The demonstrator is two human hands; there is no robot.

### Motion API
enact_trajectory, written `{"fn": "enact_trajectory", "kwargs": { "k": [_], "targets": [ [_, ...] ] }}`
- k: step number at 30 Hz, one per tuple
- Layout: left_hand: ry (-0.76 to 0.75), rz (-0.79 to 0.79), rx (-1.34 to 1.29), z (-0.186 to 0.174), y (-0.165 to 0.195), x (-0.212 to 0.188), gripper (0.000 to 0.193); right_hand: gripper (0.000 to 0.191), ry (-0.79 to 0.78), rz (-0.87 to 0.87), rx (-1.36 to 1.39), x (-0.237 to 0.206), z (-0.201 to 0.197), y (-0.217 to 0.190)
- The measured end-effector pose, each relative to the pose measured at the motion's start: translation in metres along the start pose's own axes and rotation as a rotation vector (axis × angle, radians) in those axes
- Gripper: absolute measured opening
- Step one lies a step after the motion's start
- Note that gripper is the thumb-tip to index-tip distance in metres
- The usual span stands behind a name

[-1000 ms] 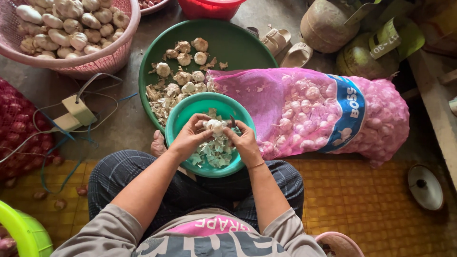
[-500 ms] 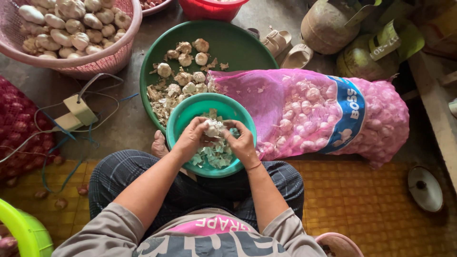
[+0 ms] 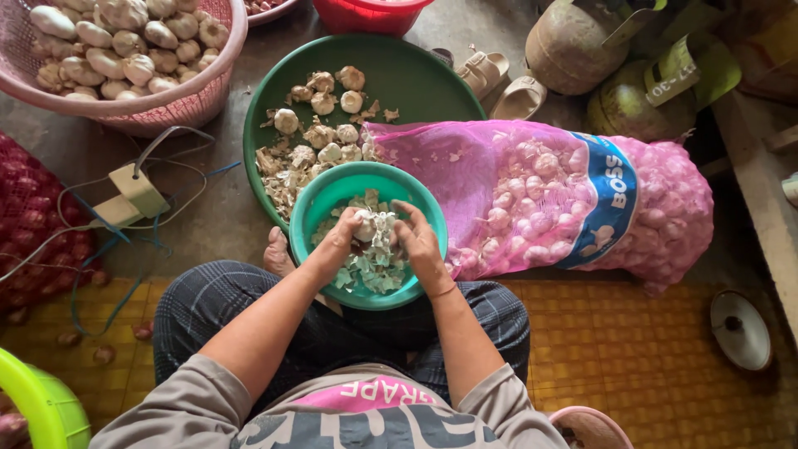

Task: The person sits on the floor and peels garlic cloves by hand, removing the outer skins and placing the peeled cloves into a green bowl. The person repeatedly picks up garlic cloves from a tray and peels them one by one.

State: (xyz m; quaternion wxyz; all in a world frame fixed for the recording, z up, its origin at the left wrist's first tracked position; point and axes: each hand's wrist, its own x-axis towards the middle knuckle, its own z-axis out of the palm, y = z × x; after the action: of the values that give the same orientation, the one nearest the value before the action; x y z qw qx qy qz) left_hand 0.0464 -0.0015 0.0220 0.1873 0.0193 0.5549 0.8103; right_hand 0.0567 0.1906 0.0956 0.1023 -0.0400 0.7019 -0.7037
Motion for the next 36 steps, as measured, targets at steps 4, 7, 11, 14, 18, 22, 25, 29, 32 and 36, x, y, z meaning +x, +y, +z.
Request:
{"fn": "enact_trajectory", "kwargs": {
  "k": [4,7,11,14,18,22,25,29,32,36],
  "targets": [
    [0.004,0.064,0.084,-0.006,-0.010,0.005,0.040,0.043,-0.200,0.000,0.024,-0.006,-0.001,0.005],
    [0.009,0.026,0.100,-0.007,-0.018,0.009,0.041,0.035,-0.186,-0.033,0.025,-0.004,0.008,0.020],
    [0.027,0.102,0.316,0.000,-0.020,0.008,0.045,0.029,-0.093,-0.001,0.097,0.004,0.011,0.032],
    [0.015,0.093,0.322,0.001,-0.014,0.006,0.047,0.028,-0.010,0.119,0.123,0.008,0.001,0.025],
    [0.011,0.168,0.371,-0.001,-0.006,0.006,0.046,0.036,-0.122,0.069,0.157,0.000,-0.009,0.020],
    [0.033,0.293,0.510,0.002,-0.010,0.002,0.044,0.030,-0.106,0.009,0.069,0.003,0.002,0.024],
    [-0.038,0.047,0.065,0.003,-0.012,0.002,0.039,0.034,-0.005,0.084,0.000,0.006,0.006,0.016],
    [0.050,-0.105,-0.368,-0.004,-0.009,0.009,0.038,0.042,-0.175,0.040,0.056,-0.007,-0.002,-0.006],
    [0.037,-0.144,-0.493,-0.009,-0.009,0.012,0.042,0.041,-0.266,-0.005,0.047,-0.012,0.004,-0.008],
    [-0.008,-0.190,-0.492,-0.009,-0.012,0.010,0.044,0.032,-0.206,-0.158,-0.095,-0.010,0.012,0.002]
  ]
}}
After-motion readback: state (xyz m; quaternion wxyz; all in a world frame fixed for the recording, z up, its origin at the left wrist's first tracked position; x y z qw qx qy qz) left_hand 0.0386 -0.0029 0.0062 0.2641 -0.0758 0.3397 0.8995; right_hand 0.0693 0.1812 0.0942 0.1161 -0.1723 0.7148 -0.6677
